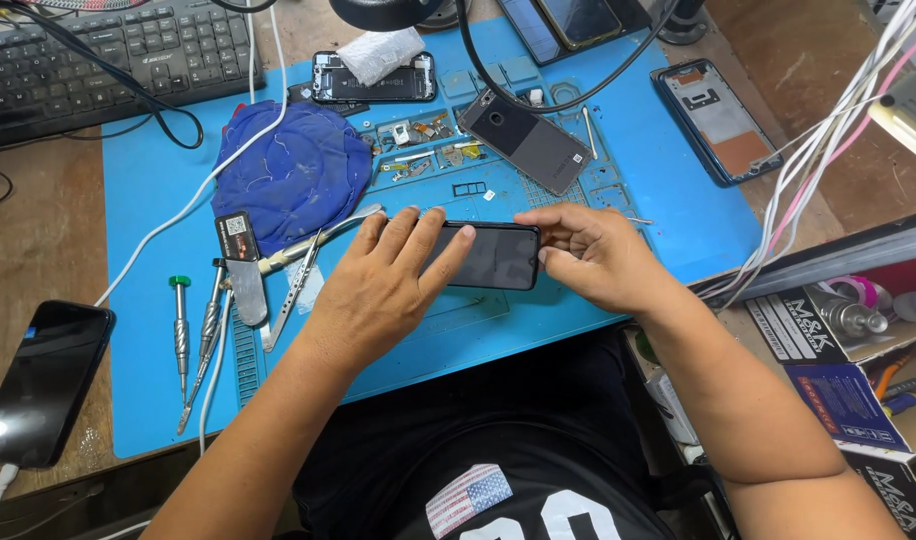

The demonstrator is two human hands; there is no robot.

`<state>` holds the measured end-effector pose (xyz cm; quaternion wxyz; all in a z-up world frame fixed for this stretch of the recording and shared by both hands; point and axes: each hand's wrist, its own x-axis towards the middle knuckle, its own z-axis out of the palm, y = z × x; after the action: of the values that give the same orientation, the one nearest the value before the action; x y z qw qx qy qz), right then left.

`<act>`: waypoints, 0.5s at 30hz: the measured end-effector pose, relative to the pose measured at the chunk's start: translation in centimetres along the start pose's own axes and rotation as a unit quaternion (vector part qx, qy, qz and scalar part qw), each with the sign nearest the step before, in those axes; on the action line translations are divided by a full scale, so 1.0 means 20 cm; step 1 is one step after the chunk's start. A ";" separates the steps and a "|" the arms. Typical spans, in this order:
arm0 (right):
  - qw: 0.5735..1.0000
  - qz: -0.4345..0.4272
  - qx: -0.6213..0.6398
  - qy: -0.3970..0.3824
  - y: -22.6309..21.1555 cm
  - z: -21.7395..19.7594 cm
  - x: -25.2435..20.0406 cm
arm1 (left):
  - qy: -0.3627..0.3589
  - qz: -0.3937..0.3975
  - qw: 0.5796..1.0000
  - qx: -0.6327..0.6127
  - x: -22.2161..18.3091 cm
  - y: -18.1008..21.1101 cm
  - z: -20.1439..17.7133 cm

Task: The person reassembles a disassembled smartphone on a blue work mat. They align the internal components, press the back cover into place, and wipe the exterior with a cloth. The person then flips the phone to check the screen and edges before placing it back on the mat.

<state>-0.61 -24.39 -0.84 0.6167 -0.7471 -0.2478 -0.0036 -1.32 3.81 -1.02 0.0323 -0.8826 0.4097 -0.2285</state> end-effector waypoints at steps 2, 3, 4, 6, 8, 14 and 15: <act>1.000 -0.007 0.003 0.024 0.06 0.02 -0.02 | 0.028 -0.010 1.000 0.005 -0.01 -0.01 0.00; 0.999 -0.014 0.006 0.050 0.09 0.02 -0.02 | 0.056 -0.018 0.998 0.009 -0.01 -0.01 0.00; 0.999 -0.017 0.007 0.046 0.11 0.03 -0.02 | 0.056 -0.021 0.998 0.012 -0.01 -0.03 -0.01; 0.993 -0.011 0.054 0.109 0.16 0.05 -0.03 | 0.174 -0.194 0.956 -0.133 0.00 -0.05 -0.03; 0.992 -0.025 0.041 0.115 0.21 0.08 -0.05 | 0.174 -0.320 0.857 -0.364 0.02 -0.02 -0.07; 0.977 -0.109 -0.145 0.112 0.19 0.25 -0.06 | 0.225 -0.453 0.745 -0.435 0.06 -0.04 0.04; 0.972 -0.122 -0.172 0.102 0.18 0.27 -0.06 | 0.254 -0.442 0.768 -0.387 0.06 -0.05 0.07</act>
<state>-1.96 -20.29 -5.85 0.4962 -0.8016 -0.2685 -0.1976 0.70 3.41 -1.63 -0.5217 -0.8135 0.0214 -0.2559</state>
